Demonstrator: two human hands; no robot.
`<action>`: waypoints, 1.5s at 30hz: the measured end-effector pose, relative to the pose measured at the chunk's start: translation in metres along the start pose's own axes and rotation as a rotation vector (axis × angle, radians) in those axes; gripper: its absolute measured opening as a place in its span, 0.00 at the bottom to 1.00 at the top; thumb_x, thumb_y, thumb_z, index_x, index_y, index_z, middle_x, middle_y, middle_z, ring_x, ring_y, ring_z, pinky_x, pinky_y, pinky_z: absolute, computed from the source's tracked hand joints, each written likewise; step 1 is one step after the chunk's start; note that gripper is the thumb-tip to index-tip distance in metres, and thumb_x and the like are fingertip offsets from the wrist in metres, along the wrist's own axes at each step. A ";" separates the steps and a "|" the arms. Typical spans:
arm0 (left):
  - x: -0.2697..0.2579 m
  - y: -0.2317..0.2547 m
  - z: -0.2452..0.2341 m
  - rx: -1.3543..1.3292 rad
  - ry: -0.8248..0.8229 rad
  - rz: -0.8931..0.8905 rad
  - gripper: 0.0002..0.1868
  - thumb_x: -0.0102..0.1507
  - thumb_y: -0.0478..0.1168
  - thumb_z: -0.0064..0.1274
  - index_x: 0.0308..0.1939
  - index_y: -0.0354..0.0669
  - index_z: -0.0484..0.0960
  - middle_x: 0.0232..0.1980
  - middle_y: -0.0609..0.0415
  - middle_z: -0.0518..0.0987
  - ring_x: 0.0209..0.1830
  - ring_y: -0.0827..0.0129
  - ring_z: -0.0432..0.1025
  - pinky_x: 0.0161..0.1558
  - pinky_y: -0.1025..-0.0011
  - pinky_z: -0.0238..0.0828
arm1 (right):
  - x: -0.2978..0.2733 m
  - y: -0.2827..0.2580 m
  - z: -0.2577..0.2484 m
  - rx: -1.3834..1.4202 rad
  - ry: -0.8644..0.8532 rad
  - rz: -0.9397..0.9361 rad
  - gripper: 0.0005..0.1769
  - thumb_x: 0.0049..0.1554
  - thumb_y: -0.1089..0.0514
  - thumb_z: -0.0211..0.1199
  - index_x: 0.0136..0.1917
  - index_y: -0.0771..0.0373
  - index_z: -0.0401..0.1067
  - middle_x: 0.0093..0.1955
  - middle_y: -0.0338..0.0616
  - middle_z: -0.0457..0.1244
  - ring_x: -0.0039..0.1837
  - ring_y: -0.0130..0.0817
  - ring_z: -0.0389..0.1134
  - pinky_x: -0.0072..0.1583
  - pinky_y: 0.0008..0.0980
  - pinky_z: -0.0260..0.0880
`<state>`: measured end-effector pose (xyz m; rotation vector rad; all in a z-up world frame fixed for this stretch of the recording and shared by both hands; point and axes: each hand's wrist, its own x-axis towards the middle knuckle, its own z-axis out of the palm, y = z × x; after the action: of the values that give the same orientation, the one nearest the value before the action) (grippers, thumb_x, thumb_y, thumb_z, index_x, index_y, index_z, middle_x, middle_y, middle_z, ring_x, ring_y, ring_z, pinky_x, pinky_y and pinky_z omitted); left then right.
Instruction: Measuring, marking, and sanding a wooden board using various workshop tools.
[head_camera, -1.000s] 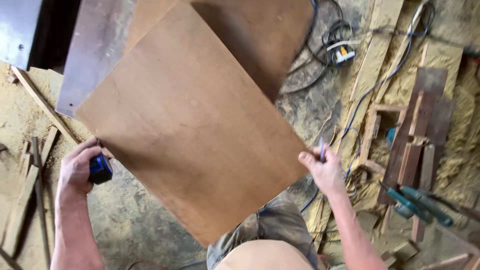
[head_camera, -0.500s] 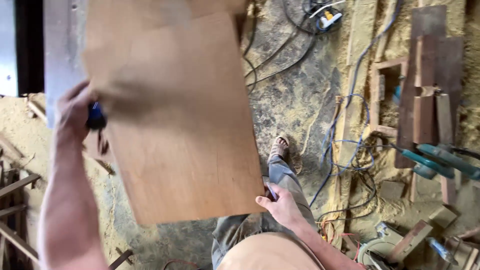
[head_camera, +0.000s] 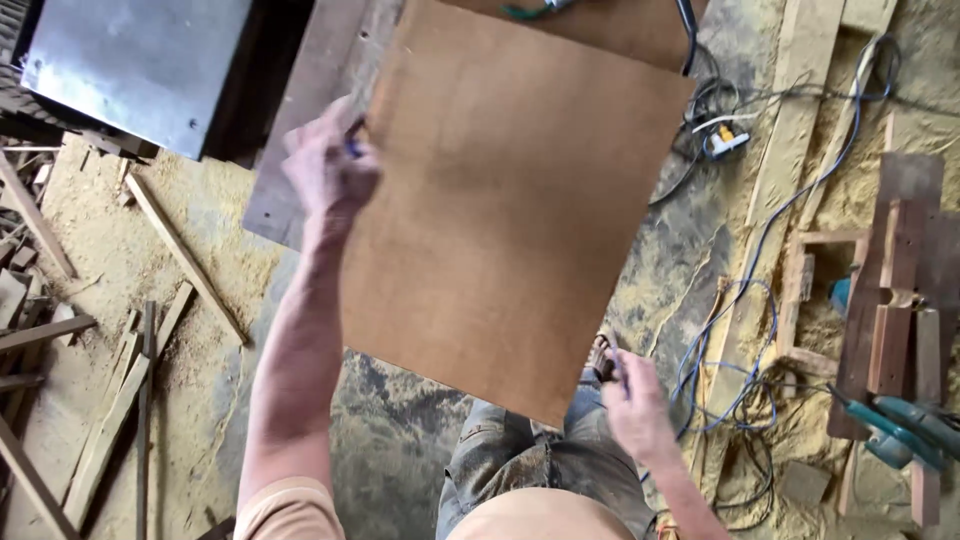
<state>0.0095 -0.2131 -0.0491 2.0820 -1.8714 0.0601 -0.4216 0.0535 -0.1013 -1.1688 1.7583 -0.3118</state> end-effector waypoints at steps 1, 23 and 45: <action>0.001 -0.024 0.002 0.037 0.036 -0.115 0.31 0.50 0.45 0.50 0.61 0.61 0.78 0.47 0.52 0.83 0.46 0.45 0.69 0.36 0.46 0.69 | 0.009 0.010 -0.001 0.079 0.027 0.003 0.25 0.55 0.65 0.52 0.65 0.56 0.74 0.54 0.42 0.56 0.47 0.31 0.63 0.51 0.30 0.70; -0.106 0.019 0.069 -1.502 -0.289 -0.768 0.10 0.67 0.38 0.57 0.46 0.34 0.85 0.31 0.36 0.81 0.24 0.50 0.80 0.17 0.59 0.79 | 0.094 -0.265 0.117 0.292 -0.051 -0.554 0.23 0.45 0.67 0.76 0.54 0.56 0.78 0.47 0.45 0.73 0.51 0.40 0.77 0.51 0.36 0.80; -0.114 0.112 -0.040 0.069 0.324 0.041 0.24 0.73 0.47 0.53 0.64 0.29 0.81 0.64 0.26 0.75 0.64 0.36 0.72 0.63 0.46 0.69 | 0.476 -0.299 -0.149 -0.306 0.718 -0.777 0.47 0.44 0.46 0.90 0.61 0.67 0.61 0.58 0.55 0.62 0.59 0.50 0.65 0.59 0.43 0.71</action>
<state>-0.1071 -0.1011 -0.0152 1.9393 -1.7340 0.4493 -0.4089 -0.5279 -0.1063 -2.1389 1.8937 -1.0550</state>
